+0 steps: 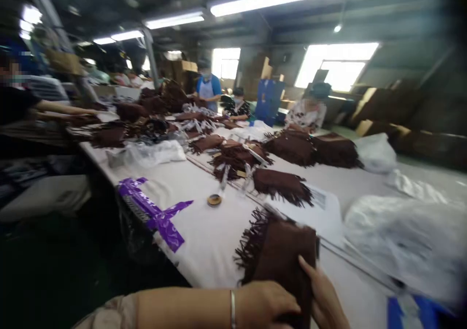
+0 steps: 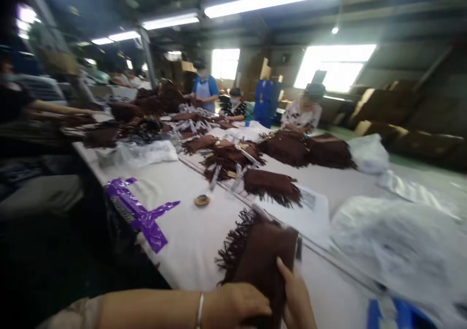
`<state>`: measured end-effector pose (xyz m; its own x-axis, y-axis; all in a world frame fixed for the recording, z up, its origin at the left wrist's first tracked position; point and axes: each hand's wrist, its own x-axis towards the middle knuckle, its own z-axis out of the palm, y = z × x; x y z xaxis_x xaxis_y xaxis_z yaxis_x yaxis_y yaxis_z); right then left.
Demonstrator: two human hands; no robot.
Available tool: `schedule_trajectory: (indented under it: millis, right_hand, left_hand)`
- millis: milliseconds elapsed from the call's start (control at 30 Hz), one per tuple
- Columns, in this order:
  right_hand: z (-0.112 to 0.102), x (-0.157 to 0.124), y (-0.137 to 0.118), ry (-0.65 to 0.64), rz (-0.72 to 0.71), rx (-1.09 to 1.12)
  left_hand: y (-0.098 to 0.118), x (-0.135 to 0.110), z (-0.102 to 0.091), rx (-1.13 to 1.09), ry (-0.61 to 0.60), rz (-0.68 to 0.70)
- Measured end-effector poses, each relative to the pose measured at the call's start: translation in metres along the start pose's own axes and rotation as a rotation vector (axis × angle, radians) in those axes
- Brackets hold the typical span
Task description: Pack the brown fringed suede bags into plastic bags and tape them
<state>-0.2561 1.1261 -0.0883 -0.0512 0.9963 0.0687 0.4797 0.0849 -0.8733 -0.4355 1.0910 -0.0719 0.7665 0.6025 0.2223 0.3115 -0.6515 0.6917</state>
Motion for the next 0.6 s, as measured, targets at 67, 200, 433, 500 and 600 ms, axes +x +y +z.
schedule_trajectory:
  millis: [67, 200, 433, 500, 600]
  right_hand:
    - [-0.031, 0.003, -0.012, 0.114, 0.200, 0.271]
    - [-0.088, 0.021, -0.065, 0.200, 0.018, -0.158]
    - [-0.019, 0.008, -0.033, 0.142, -0.397, -0.914]
    - [0.026, -0.012, 0.008, 0.005, -0.434, -0.953]
    - [0.068, -0.038, 0.050, -0.102, -0.414, -0.912]
  left_hand:
    - [-0.006, -0.001, -0.007, -0.140, 0.030, 0.015]
    - [-0.023, -0.008, -0.025, -0.284, 0.102, -0.264]
    - [-0.053, -0.030, 0.010, -0.566, 0.068, -0.532]
    - [-0.061, -0.035, 0.021, -0.648, 0.040, -0.556]
    - [-0.069, -0.042, 0.024, -0.818, -0.016, -0.613]
